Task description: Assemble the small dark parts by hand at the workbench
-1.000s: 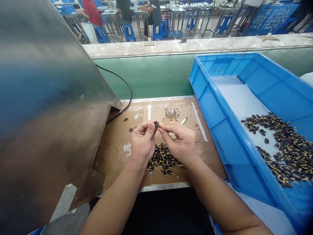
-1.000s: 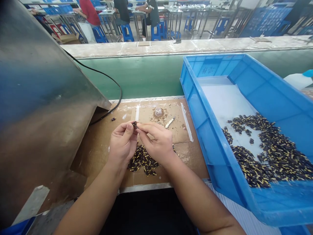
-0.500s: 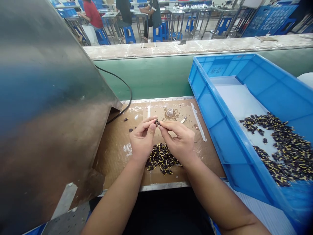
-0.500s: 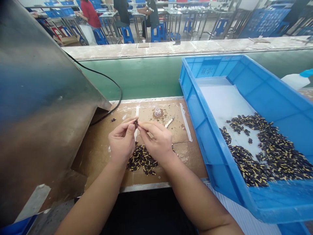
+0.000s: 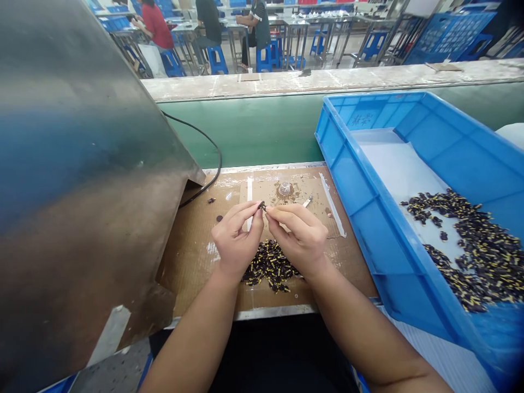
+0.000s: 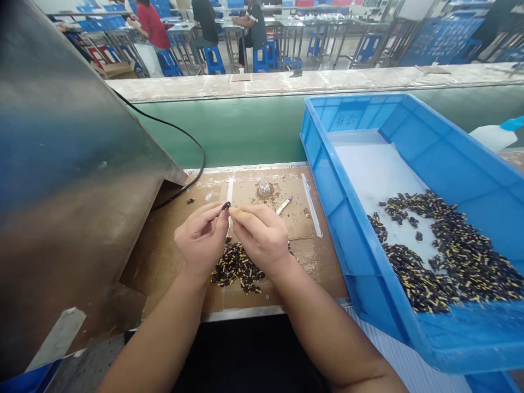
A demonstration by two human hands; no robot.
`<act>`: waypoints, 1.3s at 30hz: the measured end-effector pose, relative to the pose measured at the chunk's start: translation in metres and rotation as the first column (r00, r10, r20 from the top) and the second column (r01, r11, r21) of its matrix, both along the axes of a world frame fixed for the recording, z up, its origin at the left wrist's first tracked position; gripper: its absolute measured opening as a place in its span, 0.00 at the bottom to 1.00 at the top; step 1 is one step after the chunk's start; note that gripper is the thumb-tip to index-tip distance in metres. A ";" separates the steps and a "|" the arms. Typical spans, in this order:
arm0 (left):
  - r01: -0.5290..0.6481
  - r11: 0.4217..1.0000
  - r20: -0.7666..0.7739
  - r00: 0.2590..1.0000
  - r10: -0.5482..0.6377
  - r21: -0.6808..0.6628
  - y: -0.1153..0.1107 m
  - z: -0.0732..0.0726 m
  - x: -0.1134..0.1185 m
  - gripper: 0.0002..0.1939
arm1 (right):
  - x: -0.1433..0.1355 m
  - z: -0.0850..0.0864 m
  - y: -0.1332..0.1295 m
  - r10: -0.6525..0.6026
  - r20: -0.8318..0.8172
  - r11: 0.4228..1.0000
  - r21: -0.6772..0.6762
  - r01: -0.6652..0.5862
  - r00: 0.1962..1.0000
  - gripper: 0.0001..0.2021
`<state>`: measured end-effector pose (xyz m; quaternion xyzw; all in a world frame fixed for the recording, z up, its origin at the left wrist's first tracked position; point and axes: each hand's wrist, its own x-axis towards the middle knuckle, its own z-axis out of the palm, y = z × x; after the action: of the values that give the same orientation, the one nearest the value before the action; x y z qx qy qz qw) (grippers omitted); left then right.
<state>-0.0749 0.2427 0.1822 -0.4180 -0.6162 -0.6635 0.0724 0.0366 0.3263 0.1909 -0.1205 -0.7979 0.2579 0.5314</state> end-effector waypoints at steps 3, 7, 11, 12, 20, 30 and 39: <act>-0.016 1.000 -0.030 0.999 0.016 -0.003 -0.001 0.000 -0.001 0.10 | 0.000 0.000 -0.001 0.005 0.002 1.000 0.018 -0.005 1.000 0.13; -0.040 0.999 -0.111 0.993 0.041 0.011 -0.003 -0.001 -0.002 0.13 | 0.001 -0.003 -0.003 0.021 -0.001 0.998 0.059 -0.021 1.000 0.16; -0.071 0.996 -0.148 0.986 0.077 0.047 -0.004 -0.001 0.001 0.15 | 0.002 -0.006 -0.004 0.043 -0.005 0.996 0.080 -0.043 0.999 0.19; -0.076 0.996 -0.143 0.986 0.082 0.052 -0.004 -0.002 0.002 0.15 | 0.002 -0.006 -0.004 0.041 -0.001 0.996 0.079 -0.041 0.999 0.19; 0.003 0.999 -0.110 0.994 0.001 0.039 -0.002 -0.001 0.002 0.17 | 0.001 -0.002 -0.002 -0.027 -0.045 0.993 0.115 0.032 0.999 0.19; -0.046 0.997 -0.199 0.978 0.059 0.068 0.001 0.000 0.000 0.09 | 0.001 0.001 -0.001 -0.076 -0.023 0.981 0.175 0.079 0.997 0.12; -0.048 0.994 -0.185 0.981 0.065 0.099 0.004 -0.004 0.000 0.07 | 0.001 -0.005 0.000 -0.051 -0.041 0.975 0.216 0.059 0.998 0.12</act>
<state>-0.0748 0.2463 0.1784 -0.4573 -0.5862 -0.6471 0.1688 0.0374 0.3267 0.1858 -0.0790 -0.8080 0.1566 0.5624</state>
